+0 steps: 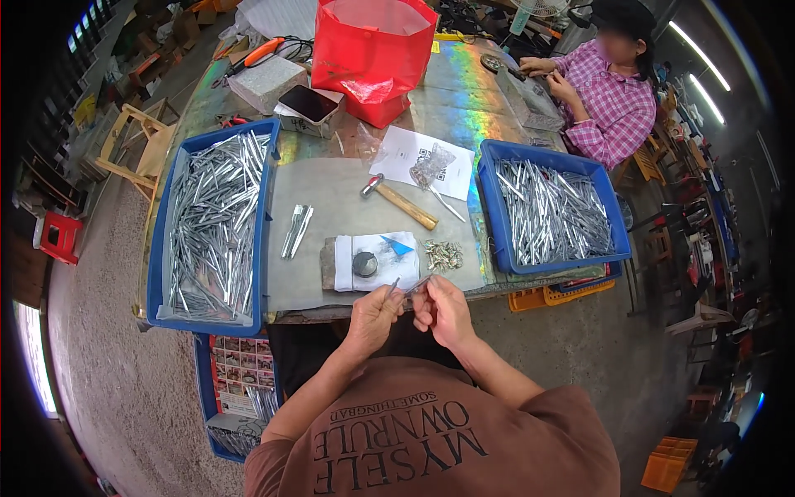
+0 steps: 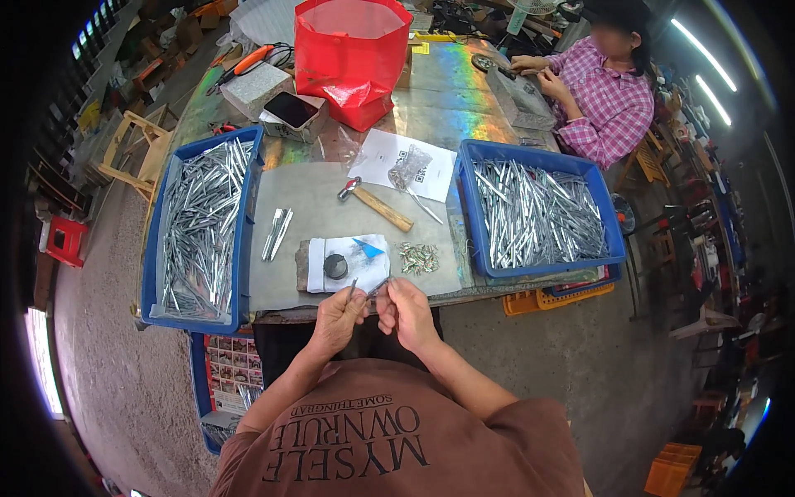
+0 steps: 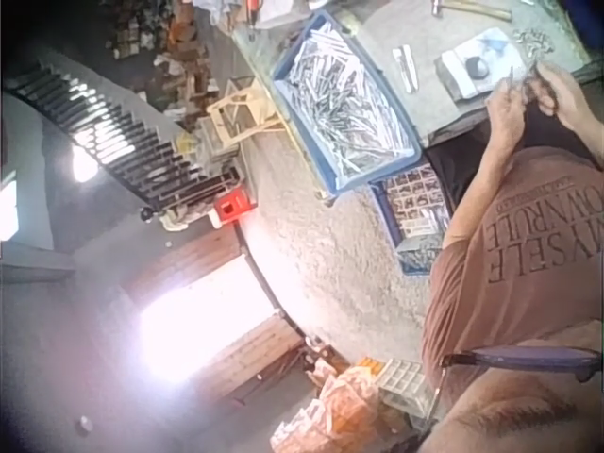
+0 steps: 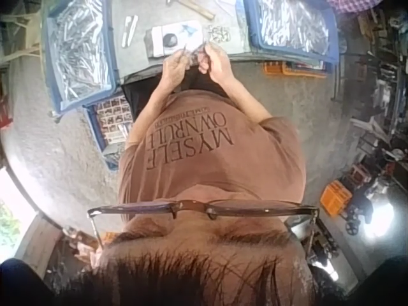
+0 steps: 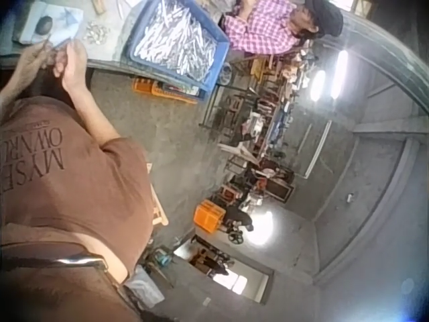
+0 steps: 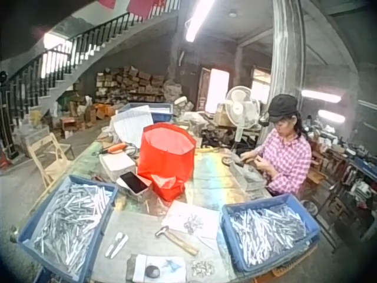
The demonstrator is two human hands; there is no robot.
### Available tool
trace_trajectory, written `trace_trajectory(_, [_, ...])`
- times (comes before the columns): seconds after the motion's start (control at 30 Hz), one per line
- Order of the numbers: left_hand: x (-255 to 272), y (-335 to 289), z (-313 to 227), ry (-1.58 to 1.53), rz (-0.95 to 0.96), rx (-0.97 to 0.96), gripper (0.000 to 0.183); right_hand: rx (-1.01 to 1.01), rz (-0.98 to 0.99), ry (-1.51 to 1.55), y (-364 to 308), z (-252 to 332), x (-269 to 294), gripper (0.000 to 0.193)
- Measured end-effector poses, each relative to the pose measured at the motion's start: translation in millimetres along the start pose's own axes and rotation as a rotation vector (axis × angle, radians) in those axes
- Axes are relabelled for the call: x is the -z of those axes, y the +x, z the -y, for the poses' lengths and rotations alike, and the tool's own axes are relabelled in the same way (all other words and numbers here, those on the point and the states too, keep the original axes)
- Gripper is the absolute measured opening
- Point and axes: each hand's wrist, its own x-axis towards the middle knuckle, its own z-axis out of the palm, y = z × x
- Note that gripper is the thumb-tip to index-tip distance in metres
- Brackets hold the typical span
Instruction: The person assembles metal components by joining metal strips with small fasteners by hand and hammering them over a small metal block using a hammer.
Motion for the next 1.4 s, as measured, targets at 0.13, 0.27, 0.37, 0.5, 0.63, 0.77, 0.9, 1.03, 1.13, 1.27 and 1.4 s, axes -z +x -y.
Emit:
trace_trajectory(0.13, [-5,-4,-6,-0.160,0.008,0.139,0.015,0.388,-0.099,-0.308,1,-10,-1,0.014])
trace_trajectory(0.27, [-8,-7,-5,-0.180,0.016,0.152,0.014,0.526,-0.145,-0.528,4,-16,5,0.012])
trace_trajectory(0.37, [-9,-7,-5,-0.147,0.013,0.145,0.014,0.560,-0.179,-0.623,4,-15,6,0.012])
trace_trajectory(0.5, [-12,-8,-8,-0.183,-0.002,0.152,0.014,0.338,-0.058,-0.467,5,-12,21,0.011])
trace_trajectory(0.63, [-12,-8,-12,-0.263,-0.007,0.206,0.015,0.441,-0.107,-0.453,5,-11,5,0.012])
trace_trajectory(0.77, [-12,-9,-13,-0.307,0.009,0.213,0.015,0.516,-0.085,-0.481,4,-11,8,0.014])
trace_trajectory(0.9, [-12,-8,-20,-0.368,0.029,0.257,0.016,0.500,-0.071,-0.307,5,0,7,0.013])
trace_trajectory(1.03, [-11,-8,-18,-0.379,0.075,0.300,0.014,0.501,-0.039,-0.237,11,6,5,0.011])
trace_trajectory(1.13, [-11,-9,-18,-0.385,0.099,0.282,0.011,0.475,-0.097,-0.242,12,6,6,0.009])
trace_trajectory(1.27, [-15,-11,-17,-0.303,0.062,0.219,0.009,0.474,-0.117,-0.266,10,8,2,0.008])
trace_trajectory(1.4, [-17,-12,-17,-0.289,0.029,0.176,0.013,0.461,-0.116,-0.252,8,9,0,0.008])
